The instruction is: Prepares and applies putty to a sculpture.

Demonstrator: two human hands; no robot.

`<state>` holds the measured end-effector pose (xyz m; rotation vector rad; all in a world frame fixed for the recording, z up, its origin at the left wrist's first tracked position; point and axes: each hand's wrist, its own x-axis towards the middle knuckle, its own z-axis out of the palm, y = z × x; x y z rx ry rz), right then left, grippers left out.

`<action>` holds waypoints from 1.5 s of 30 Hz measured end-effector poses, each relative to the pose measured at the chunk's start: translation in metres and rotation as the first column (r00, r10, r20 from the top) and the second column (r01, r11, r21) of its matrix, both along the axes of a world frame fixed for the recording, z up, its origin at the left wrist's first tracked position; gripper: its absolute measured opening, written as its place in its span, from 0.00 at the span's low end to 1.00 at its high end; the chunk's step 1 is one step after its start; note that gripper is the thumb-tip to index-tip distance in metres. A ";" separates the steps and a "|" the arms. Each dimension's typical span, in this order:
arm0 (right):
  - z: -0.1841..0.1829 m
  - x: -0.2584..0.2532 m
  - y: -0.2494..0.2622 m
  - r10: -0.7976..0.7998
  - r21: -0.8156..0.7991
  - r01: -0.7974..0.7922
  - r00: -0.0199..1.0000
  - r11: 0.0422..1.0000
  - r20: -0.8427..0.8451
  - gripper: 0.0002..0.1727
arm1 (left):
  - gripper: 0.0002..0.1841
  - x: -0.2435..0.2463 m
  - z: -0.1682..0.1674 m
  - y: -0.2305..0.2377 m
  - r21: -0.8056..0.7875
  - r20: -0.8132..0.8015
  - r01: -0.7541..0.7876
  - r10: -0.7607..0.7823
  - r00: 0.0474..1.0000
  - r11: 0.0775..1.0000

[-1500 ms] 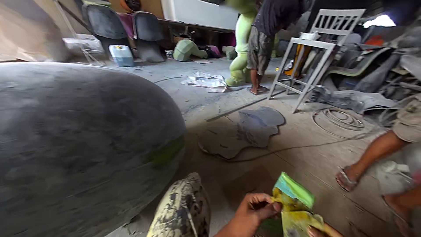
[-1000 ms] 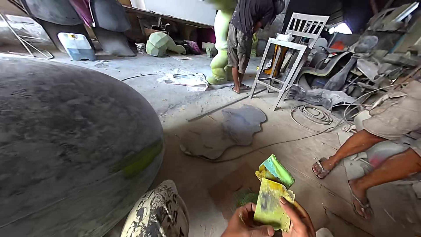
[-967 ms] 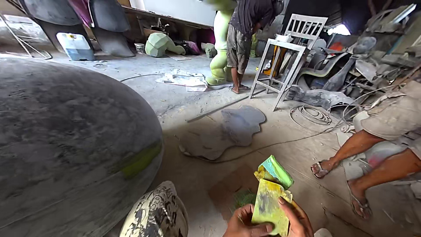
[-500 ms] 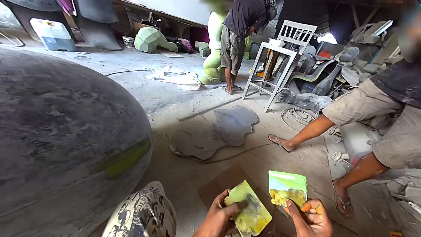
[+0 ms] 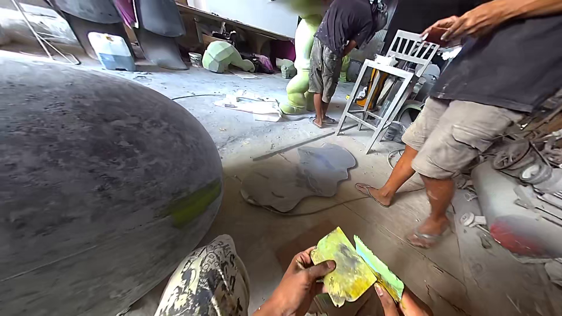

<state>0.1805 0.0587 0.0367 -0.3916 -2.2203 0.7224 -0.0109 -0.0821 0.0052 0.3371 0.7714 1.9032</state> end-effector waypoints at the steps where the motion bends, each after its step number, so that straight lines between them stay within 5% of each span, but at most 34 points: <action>1: 0.006 0.001 0.000 0.006 0.043 -0.009 0.998 0.999 0.063 0.11 | 0.15 -0.002 -0.002 0.000 0.008 -0.011 0.012 -0.012 1.000 1.000; 8: 0.029 -0.003 -0.005 -0.020 0.182 -0.054 0.924 0.982 0.382 0.17 | 0.13 -0.008 0.001 -0.001 0.005 -0.119 0.028 -0.027 0.993 1.000; 19: 0.019 -0.049 0.002 -0.155 0.286 -0.031 0.782 0.958 0.604 0.28 | 0.12 -0.017 -0.007 0.002 0.013 -0.107 -0.036 0.038 0.994 0.999; 30: -0.006 -0.062 0.022 -0.252 0.233 0.132 0.740 0.964 0.624 0.37 | 0.13 -0.023 -0.006 0.008 0.005 -0.049 -0.174 0.174 0.984 0.985; 34: -0.006 -0.039 0.057 -0.189 -0.075 0.214 0.948 0.974 0.255 0.33 | 0.16 -0.033 0.001 0.002 0.039 0.029 -0.234 0.233 0.972 0.971; 36: 0.010 -0.032 0.068 -0.185 -0.367 0.162 0.982 0.916 -0.026 0.32 | 0.18 -0.037 0.002 -0.002 0.056 0.042 -0.228 0.226 0.973 0.972; 39: 0.030 -0.028 0.065 -0.149 -0.731 -0.110 0.948 0.674 -0.281 0.23 | 0.16 -0.040 0.003 -0.001 0.081 0.017 -0.183 0.182 0.983 0.980; 45: 0.019 -0.030 0.034 0.371 -0.879 -0.447 0.855 0.169 -0.363 0.20 | 0.16 -0.040 0.000 0.008 0.179 -0.039 0.036 -0.029 0.999 0.983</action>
